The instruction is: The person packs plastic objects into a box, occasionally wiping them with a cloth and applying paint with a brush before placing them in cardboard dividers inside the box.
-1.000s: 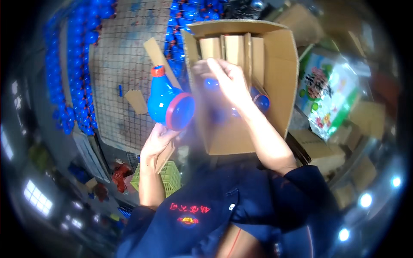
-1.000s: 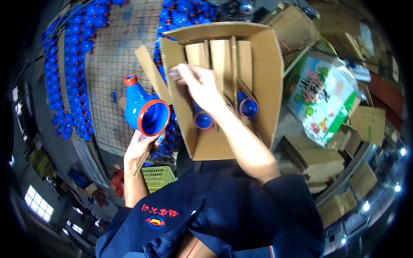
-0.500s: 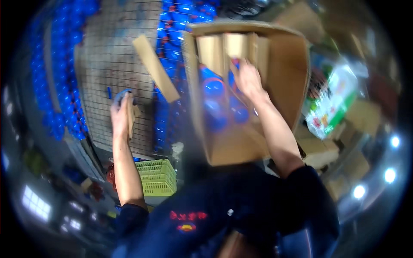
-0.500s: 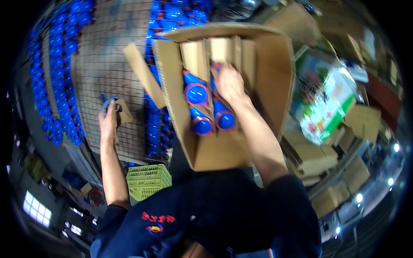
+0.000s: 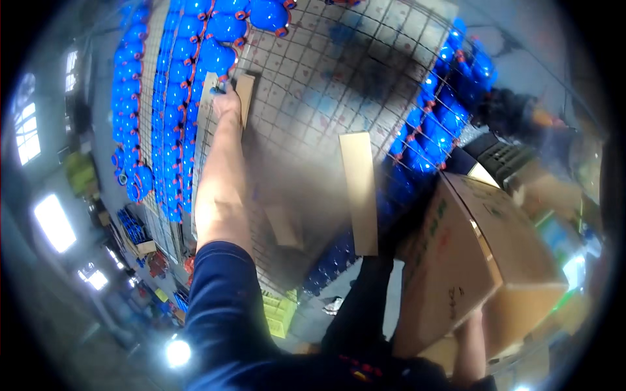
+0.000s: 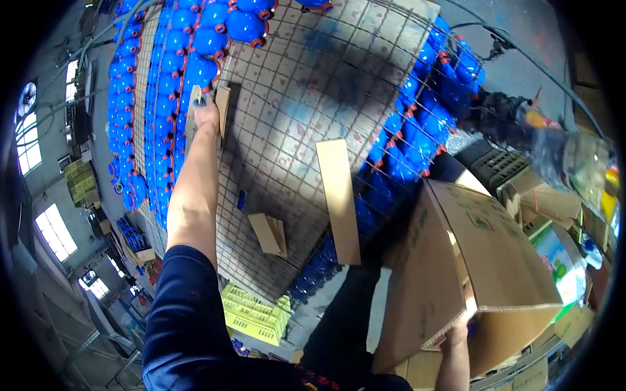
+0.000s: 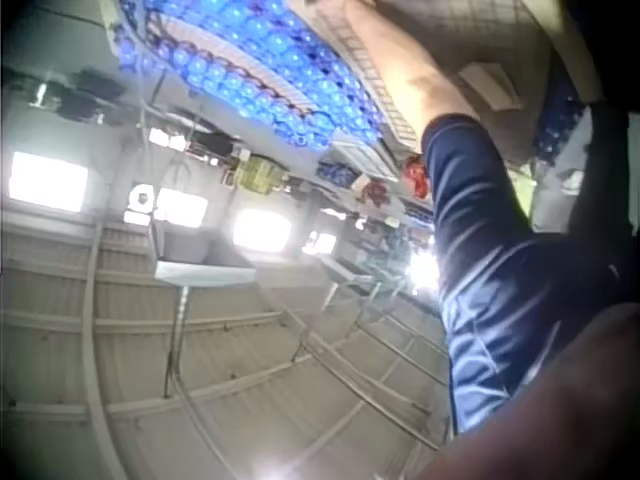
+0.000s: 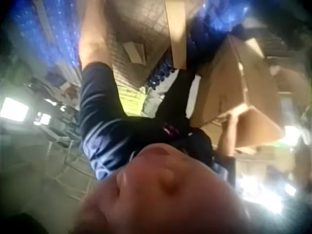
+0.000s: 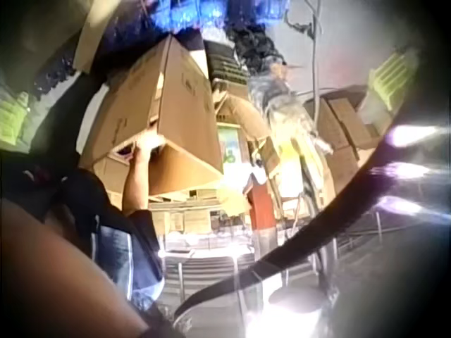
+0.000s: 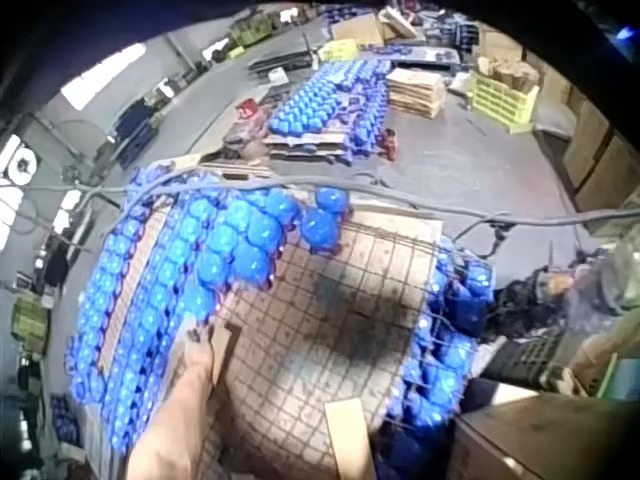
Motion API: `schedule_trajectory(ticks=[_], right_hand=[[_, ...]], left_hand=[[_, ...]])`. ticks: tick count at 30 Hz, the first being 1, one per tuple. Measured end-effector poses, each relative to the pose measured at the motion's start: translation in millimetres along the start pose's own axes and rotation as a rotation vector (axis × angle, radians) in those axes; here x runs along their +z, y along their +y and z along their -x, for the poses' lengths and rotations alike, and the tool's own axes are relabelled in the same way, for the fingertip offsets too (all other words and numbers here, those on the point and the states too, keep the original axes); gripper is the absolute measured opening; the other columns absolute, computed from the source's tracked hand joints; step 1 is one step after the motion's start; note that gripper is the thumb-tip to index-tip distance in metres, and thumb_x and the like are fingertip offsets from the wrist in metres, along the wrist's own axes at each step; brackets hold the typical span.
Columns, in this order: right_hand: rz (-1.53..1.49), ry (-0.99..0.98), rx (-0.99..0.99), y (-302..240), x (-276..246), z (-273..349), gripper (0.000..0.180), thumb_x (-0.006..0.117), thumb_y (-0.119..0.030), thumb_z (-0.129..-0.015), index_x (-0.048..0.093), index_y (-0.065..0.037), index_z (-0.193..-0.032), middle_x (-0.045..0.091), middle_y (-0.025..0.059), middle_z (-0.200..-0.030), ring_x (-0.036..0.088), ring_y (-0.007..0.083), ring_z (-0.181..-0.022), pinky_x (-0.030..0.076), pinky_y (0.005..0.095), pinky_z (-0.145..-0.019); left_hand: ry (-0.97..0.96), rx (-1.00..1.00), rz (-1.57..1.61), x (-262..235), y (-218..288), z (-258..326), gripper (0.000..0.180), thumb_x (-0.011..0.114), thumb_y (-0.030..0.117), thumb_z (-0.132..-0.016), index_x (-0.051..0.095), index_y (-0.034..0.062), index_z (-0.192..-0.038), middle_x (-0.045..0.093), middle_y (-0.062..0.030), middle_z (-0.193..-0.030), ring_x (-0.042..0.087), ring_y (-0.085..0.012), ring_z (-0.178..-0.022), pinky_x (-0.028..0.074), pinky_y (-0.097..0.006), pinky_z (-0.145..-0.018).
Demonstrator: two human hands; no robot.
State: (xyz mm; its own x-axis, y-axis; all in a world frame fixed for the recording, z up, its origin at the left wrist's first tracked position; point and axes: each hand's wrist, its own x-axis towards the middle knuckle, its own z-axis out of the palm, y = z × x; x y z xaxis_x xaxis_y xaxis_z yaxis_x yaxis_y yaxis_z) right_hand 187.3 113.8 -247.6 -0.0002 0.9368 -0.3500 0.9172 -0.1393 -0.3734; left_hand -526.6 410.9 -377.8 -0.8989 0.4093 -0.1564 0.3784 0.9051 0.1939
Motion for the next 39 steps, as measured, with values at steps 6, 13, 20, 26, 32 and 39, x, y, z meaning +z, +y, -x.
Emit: schedule_trajectory(ticks=[6, 13, 20, 26, 32, 39], right_hand=[[-0.004, -0.012, -0.021, 3.4, -4.5, 5.4, 0.036, 0.068, -0.026, -0.084, 0.065, 0.0, -0.109, 0.069, 0.0209, -0.098, 0.067, 0.0395, -0.091, 0.053, 0.0465, -0.08], [0.017, 0.018, 0.03, 14.1, 7.5, -2.5, 0.04, 0.069, -0.031, -0.085, 0.066, 0.0, -0.11, 0.069, 0.021, -0.095, 0.067, 0.0403, -0.09, 0.054, 0.0467, -0.078], [-0.007, -0.05, 0.151, -34.6, -15.3, -22.6, 0.029, 0.064, -0.03, -0.09, 0.067, -0.005, -0.106, 0.07, 0.0209, -0.095, 0.069, 0.0386, -0.085, 0.055, 0.0459, -0.077], [-0.147, 0.458, -0.216, -31.2, -34.4, -5.5, 0.029, 0.06, -0.018, -0.095, 0.06, -0.004, -0.12, 0.067, 0.0213, -0.109, 0.065, 0.0369, -0.101, 0.051, 0.0456, -0.09], [-1.467, -0.089, -0.214, -108.0, -175.3, 111.5, 0.041, 0.055, -0.019, -0.102, 0.048, 0.001, -0.137, 0.061, 0.0138, -0.128, 0.057, 0.0221, -0.119, 0.04, 0.0352, -0.106], [-1.22, 0.055, -0.339, -118.9, -214.6, 158.4, 0.057, 0.07, -0.024, -0.093, 0.044, 0.0, -0.138, 0.057, 0.013, -0.125, 0.055, 0.0192, -0.116, 0.044, 0.034, -0.102]], left_hand=[[-0.141, 0.13, -0.034, 3.4, 6.1, -67.2, 0.077, 0.043, 0.06, -0.098, 0.058, -0.0093, -0.126, 0.061, -0.0306, -0.126, 0.056, -0.0445, -0.122, 0.044, -0.048, -0.1], [-0.946, -0.148, 1.101, -50.3, -73.8, 71.9, 0.043, 0.051, 0.049, -0.1, 0.06, 0.0076, -0.108, 0.062, -0.0035, -0.082, 0.059, -0.017, -0.061, 0.048, -0.031, -0.048], [-1.104, -0.338, 1.025, -138.8, -119.2, 322.3, 0.031, 0.061, 0.045, -0.097, 0.059, 0.0153, -0.105, 0.06, 0.0001, -0.081, 0.056, -0.0088, -0.062, 0.037, -0.024, -0.039], [-1.398, -0.037, 1.023, -227.2, -113.5, 484.8, 0.038, 0.044, 0.044, -0.104, 0.054, 0.0084, -0.114, 0.062, -0.0065, -0.076, 0.043, -0.0111, -0.04, 0.031, -0.024, -0.037], [-1.556, -0.033, 1.172, -290.3, -86.8, 639.0, 0.04, 0.037, 0.043, -0.107, 0.049, 0.0049, -0.108, 0.056, -0.0108, -0.086, 0.041, -0.012, -0.042, 0.035, -0.025, -0.038], [-1.48, 0.056, 1.207, -318.9, -113.5, 711.6, 0.042, 0.041, 0.046, -0.105, 0.051, 0.0051, -0.11, 0.057, -0.0078, -0.086, 0.043, -0.0112, -0.046, 0.036, -0.024, -0.043]])
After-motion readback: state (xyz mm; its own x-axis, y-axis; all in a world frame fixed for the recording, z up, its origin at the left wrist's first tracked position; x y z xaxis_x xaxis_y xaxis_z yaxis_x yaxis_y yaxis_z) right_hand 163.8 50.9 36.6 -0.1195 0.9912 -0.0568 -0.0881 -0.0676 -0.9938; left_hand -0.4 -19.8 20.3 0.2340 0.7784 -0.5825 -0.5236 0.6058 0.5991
